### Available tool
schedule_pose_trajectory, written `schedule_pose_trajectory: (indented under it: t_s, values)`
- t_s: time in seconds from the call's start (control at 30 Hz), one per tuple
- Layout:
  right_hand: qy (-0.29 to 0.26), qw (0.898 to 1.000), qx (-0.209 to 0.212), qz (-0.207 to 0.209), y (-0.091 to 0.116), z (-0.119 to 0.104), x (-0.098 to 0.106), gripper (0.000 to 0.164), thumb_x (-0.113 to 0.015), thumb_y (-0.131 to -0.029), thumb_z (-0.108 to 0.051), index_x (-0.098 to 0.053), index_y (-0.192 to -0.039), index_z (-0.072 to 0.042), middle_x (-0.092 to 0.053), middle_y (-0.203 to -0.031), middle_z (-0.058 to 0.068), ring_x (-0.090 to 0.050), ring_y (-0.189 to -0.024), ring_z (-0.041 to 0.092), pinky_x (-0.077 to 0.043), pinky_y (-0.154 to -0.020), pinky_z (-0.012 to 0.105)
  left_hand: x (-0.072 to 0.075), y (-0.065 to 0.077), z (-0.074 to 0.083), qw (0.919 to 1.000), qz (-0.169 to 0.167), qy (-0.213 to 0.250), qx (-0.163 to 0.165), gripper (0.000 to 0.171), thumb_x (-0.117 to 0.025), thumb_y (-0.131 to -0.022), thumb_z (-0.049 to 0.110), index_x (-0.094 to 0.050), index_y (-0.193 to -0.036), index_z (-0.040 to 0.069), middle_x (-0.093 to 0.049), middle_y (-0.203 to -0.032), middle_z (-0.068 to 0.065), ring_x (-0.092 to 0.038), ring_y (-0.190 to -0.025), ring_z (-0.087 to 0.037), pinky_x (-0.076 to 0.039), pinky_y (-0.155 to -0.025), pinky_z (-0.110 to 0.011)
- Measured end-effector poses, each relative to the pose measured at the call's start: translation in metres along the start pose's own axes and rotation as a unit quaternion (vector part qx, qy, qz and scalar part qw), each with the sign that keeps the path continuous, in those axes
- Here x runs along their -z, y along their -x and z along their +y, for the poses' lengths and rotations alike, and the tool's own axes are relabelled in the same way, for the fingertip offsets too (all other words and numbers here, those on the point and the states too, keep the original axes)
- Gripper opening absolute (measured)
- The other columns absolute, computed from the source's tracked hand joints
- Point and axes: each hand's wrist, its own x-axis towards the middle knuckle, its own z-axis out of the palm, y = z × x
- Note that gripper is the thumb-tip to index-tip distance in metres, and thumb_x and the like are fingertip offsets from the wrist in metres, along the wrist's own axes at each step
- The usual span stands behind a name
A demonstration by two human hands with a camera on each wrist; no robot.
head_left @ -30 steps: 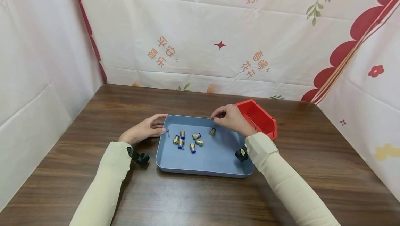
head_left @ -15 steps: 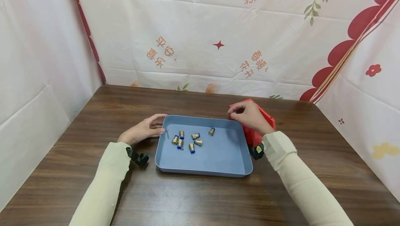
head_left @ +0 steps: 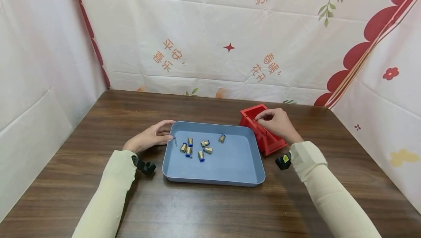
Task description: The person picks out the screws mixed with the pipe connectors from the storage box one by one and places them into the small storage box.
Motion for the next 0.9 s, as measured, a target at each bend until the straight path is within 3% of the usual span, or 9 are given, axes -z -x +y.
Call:
schedule_pose_trajectory:
  t_s: [0.6,0.9]
  values:
    - [0.015,0.999,-0.038,-0.015,0.001,0.015,0.003,0.028,-0.062,-0.089,-0.015,-0.066,-0.114,-0.004,-0.064,-0.107,0.016,-0.054,-0.095,0.029,-0.054,-0.080,0.036,-0.001,0.000,0.000,0.9996,0.009,-0.027,-0.005,0.065,-0.060,-0.095,0.018,-0.025,-0.149,0.011,-0.037,-0.146,-0.025,-0.042,-0.132,-0.038,-0.043,-0.103,-0.046]
    - [0.014,0.999,-0.037,-0.021,0.001,0.012,0.004,0.031,-0.063,-0.088,-0.015,-0.064,-0.117,-0.004,-0.063,-0.109,0.017,-0.054,-0.097,0.029,-0.054,-0.083,0.041,0.000,-0.001,-0.001,1.0000,0.005,-0.006,0.000,0.065,-0.059,-0.095,0.015,-0.024,-0.150,0.010,-0.035,-0.147,-0.025,-0.042,-0.132,-0.038,-0.043,-0.103,-0.045]
